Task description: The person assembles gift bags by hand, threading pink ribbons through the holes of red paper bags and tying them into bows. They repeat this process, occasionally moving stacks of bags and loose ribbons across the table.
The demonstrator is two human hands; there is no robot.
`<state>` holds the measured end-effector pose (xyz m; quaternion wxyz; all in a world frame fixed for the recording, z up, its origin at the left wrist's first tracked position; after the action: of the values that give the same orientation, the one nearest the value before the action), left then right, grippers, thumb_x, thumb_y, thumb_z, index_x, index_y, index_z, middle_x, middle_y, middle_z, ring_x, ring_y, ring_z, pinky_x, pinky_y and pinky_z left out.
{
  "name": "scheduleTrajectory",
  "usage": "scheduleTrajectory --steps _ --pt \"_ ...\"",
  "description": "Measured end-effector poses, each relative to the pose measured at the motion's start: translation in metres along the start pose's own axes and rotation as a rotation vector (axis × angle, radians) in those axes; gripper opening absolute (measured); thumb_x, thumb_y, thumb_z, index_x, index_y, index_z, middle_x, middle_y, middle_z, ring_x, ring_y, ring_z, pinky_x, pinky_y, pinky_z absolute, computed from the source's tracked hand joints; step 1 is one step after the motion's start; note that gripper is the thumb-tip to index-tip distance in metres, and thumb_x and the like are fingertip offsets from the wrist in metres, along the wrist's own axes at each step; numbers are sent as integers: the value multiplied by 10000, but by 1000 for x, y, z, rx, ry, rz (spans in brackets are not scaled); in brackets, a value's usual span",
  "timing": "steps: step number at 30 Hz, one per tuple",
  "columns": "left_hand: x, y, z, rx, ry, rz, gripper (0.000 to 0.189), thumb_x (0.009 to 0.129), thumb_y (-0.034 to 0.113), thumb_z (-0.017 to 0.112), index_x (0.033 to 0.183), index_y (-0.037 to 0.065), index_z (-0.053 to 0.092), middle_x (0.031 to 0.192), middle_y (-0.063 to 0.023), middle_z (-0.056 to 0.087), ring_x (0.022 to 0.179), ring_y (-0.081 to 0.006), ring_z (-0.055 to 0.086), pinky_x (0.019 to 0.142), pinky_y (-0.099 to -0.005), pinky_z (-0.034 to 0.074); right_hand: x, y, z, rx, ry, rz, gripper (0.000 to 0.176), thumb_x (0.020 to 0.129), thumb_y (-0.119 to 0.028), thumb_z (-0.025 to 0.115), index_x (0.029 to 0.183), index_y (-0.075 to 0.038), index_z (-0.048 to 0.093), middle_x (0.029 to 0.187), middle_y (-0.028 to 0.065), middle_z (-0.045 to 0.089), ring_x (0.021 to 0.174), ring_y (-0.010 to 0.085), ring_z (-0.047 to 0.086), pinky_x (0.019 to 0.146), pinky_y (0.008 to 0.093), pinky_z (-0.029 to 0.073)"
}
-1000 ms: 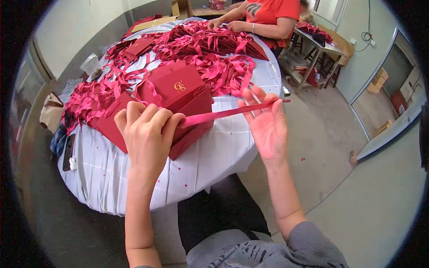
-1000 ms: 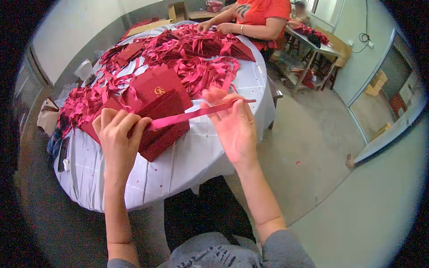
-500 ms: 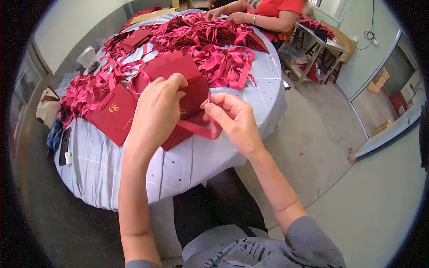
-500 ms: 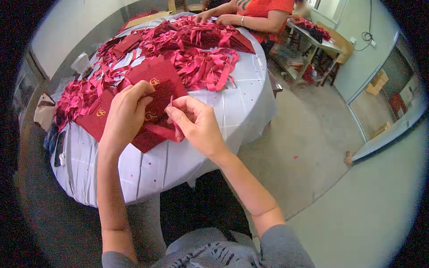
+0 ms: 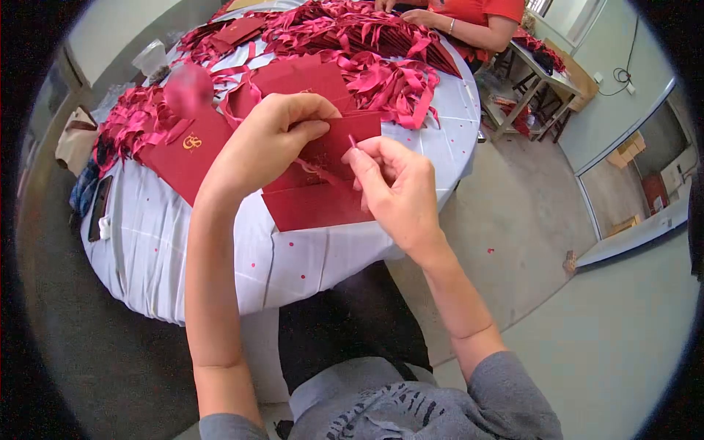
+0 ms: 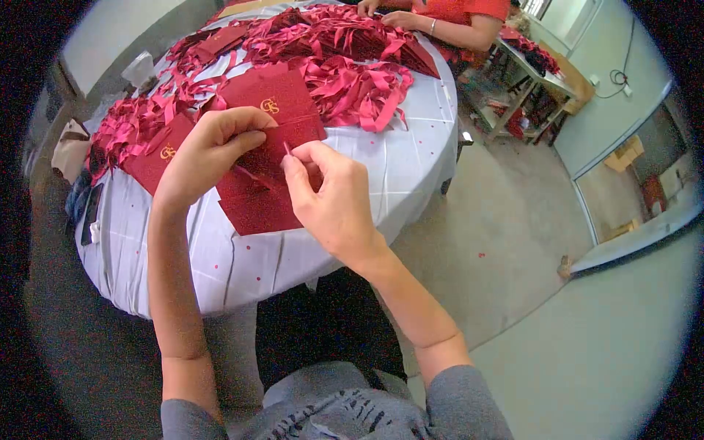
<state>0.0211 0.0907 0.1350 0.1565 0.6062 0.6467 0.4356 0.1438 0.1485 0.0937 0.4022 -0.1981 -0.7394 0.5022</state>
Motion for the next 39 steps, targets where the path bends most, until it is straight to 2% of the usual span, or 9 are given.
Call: scheduleTrajectory --steps 7,9,16,18,23,26,28,36,39 --pt "6 -13 3 -126 -47 -7 164 854 29 558 986 -57 602 868 -20 628 847 -77 545 790 -234 449 2 2 1 -73 32 -12 107 835 -75 593 780 17 589 595 103 598 500 143 570 477 294 428" --pt "7 -14 4 -104 -68 2 162 854 30 558 981 -59 603 867 -17 626 846 -75 544 789 -234 449 1 1 3 -79 18 -21 110 891 -74 560 832 7 606 601 -35 534 470 7 453 405 173 330" --pt "6 -16 2 -115 -58 15 167 851 27 557 986 -60 603 881 -24 632 854 -77 549 801 -234 448 5 0 5 -96 24 -84 101 881 -57 575 806 8 592 606 -44 527 497 -6 434 424 173 323" --pt "7 -17 2 -128 -39 7 173 838 20 574 988 -60 601 894 -32 638 863 -84 558 799 -239 452 7 -3 4 -121 43 -97 94 827 -63 591 768 9 575 568 107 574 480 156 559 467 301 419" --pt "0 -5 5 -82 -29 -7 193 792 -8 604 974 -73 595 903 -68 647 880 -113 581 804 -253 466 10 -7 5 -172 59 -137 88 800 -67 600 750 -2 570 570 128 570 480 210 570 471 325 426" --pt "-4 5 -1 12 162 142 178 749 -17 591 916 -77 587 820 -185 639 771 -222 637 722 -297 481 9 -13 3 -241 100 -177 100 774 -90 605 729 -10 566 603 158 588 527 307 588 501 383 446" --pt "-10 15 -2 73 192 77 170 747 -18 586 913 -53 593 808 -180 634 765 -257 642 712 -307 481 8 -19 2 -281 136 -215 112 760 -101 598 708 -6 569 617 180 593 571 365 591 541 434 460" --pt "-25 40 10 370 336 163 166 754 -14 572 918 -4 595 829 -179 617 794 -334 596 719 -384 467 10 -18 -1 -299 122 -158 146 735 -115 595 675 18 581 637 219 594 624 386 599 579 439 474" --pt "-31 55 14 415 347 342 167 760 -16 557 923 -5 593 798 -175 607 776 -341 588 725 -393 461 18 -2 0 -71 58 -33 164 754 -107 586 724 54 576 663 237 592 654 388 606 573 412 468"
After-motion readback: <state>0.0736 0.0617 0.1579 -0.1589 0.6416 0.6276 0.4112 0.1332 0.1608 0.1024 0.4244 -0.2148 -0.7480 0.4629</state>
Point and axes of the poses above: each hand's wrist, its own x-axis towards the middle knuckle, its own z-axis out of the palm, y = z × x, the point moved 9 cm from there along x, towards the middle knuckle
